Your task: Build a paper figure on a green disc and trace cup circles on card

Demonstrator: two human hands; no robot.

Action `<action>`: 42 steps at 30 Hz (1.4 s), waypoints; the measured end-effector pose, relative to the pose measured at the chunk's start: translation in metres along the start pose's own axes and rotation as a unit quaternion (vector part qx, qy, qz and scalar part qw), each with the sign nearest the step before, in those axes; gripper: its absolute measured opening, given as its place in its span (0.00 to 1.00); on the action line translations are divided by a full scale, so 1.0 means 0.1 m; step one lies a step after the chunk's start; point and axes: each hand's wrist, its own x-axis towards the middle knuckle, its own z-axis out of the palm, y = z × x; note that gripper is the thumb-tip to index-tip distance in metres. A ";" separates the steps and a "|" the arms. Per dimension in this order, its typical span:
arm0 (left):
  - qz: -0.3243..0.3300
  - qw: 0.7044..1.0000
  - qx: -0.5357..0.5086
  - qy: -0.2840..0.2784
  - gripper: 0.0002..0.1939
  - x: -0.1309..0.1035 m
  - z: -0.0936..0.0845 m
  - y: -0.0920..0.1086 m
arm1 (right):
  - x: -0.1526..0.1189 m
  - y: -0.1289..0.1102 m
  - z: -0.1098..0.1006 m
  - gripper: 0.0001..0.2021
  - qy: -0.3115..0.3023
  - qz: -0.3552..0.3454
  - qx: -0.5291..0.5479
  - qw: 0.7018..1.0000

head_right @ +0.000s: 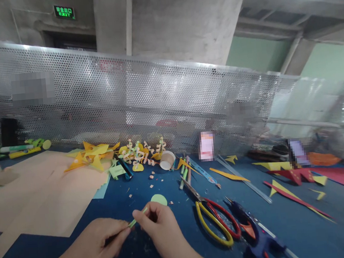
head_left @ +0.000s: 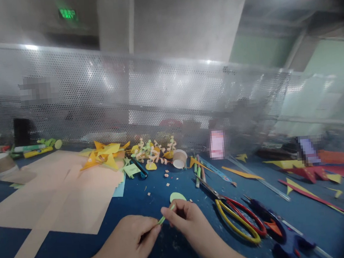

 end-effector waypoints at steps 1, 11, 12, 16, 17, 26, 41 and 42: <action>-0.005 1.000 -0.006 0.002 0.21 0.01 0.00 0.00 | 0.00 -0.01 0.00 0.24 -0.008 -0.003 0.007 1.000; -0.085 0.986 -0.138 -0.046 0.23 0.01 -0.05 0.00 | 0.00 -0.02 -0.01 0.21 -0.064 -0.003 0.043 0.997; -0.095 0.977 -0.181 -0.054 0.24 0.01 -0.06 -0.02 | -0.01 -0.03 -0.01 0.21 -0.074 0.000 0.048 0.996; -0.121 0.942 -0.305 -0.076 0.23 0.05 -0.05 -0.11 | -0.04 -0.07 0.02 0.20 -0.087 0.019 0.059 0.994; -0.127 0.934 -0.323 -0.084 0.22 0.06 -0.03 -0.13 | -0.04 -0.08 0.02 0.19 -0.090 0.023 0.056 0.994; -0.155 0.877 -0.452 -0.051 0.20 0.06 0.07 -0.21 | 0.66 -0.12 -0.53 0.15 0.016 -0.095 -0.340 0.936; -0.149 0.890 -0.426 -0.058 0.22 0.09 0.14 -0.26 | 1.31 0.06 -0.77 0.09 0.049 -0.092 -0.526 0.844; -0.149 0.890 -0.427 -0.059 0.21 0.09 0.14 -0.26 | 1.27 0.00 -0.82 0.08 0.067 -0.100 -0.523 0.844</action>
